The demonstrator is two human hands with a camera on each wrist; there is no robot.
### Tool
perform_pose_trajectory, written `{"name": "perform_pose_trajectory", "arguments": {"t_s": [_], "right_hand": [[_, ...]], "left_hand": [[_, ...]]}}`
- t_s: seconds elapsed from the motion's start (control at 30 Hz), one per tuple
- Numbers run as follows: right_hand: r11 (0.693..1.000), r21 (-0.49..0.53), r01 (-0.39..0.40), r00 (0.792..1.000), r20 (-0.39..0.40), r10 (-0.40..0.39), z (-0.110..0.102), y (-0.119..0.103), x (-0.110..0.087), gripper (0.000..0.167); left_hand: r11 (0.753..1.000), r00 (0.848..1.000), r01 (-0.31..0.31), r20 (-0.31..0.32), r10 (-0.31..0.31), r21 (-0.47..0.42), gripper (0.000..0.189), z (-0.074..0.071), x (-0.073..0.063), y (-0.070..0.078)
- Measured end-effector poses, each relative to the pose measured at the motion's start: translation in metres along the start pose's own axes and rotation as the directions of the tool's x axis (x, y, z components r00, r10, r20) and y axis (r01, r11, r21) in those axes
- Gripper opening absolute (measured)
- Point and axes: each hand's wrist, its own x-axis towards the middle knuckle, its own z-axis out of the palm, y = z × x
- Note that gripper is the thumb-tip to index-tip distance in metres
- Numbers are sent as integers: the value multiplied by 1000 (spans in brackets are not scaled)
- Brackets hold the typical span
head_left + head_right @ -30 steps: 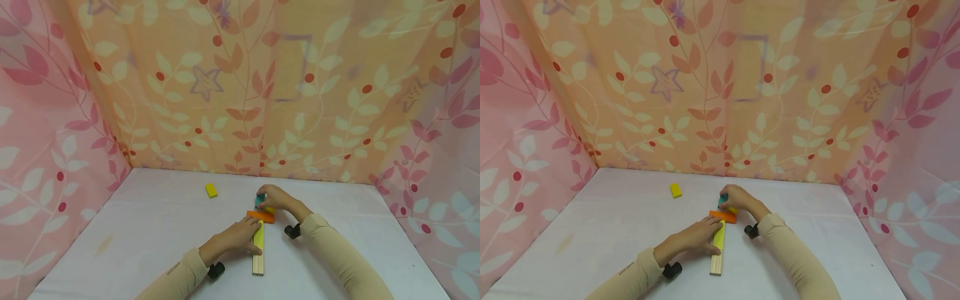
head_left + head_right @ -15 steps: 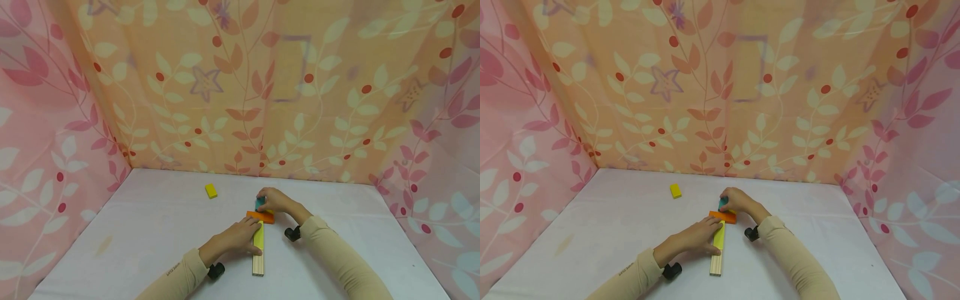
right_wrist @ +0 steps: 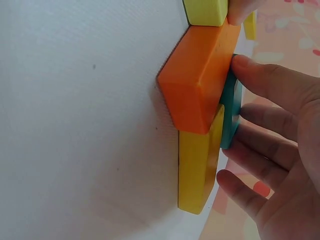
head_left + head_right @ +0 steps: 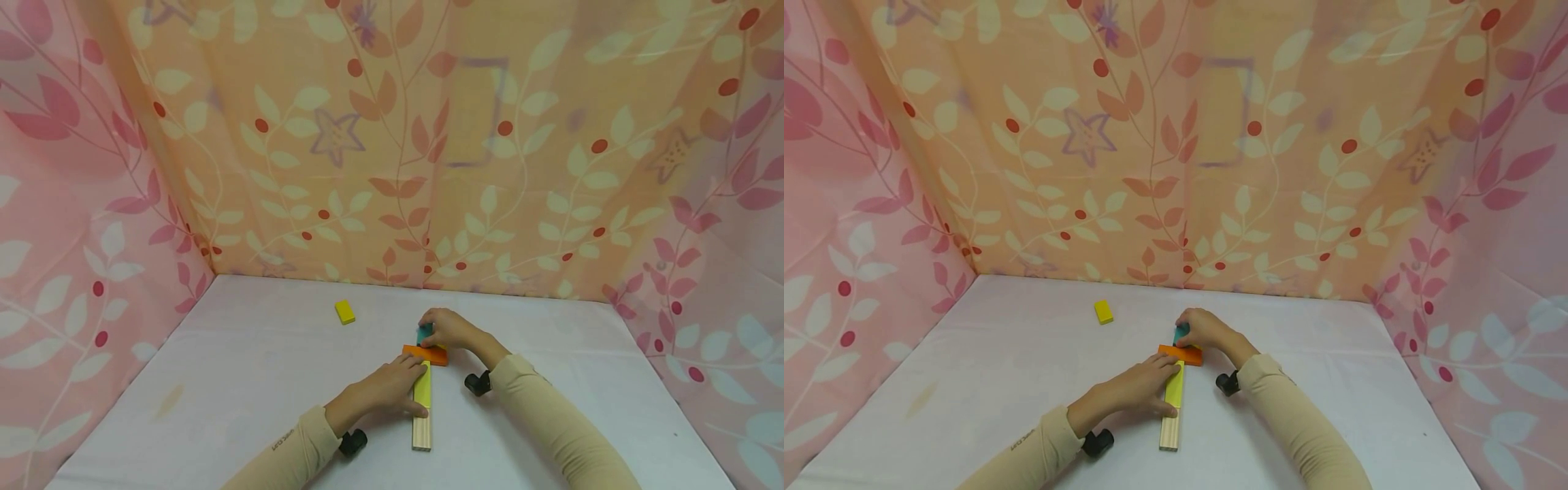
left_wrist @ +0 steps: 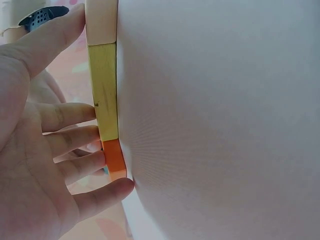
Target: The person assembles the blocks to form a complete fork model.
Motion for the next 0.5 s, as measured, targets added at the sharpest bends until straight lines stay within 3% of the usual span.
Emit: {"name": "perform_pose_trajectory", "arguments": {"t_s": [0.5], "right_hand": [[997,-55,51,998,30,-49,1,-1,0,33]], "left_hand": [[1000,1000,-2,0,2,-12,86,1,0,0]]}}
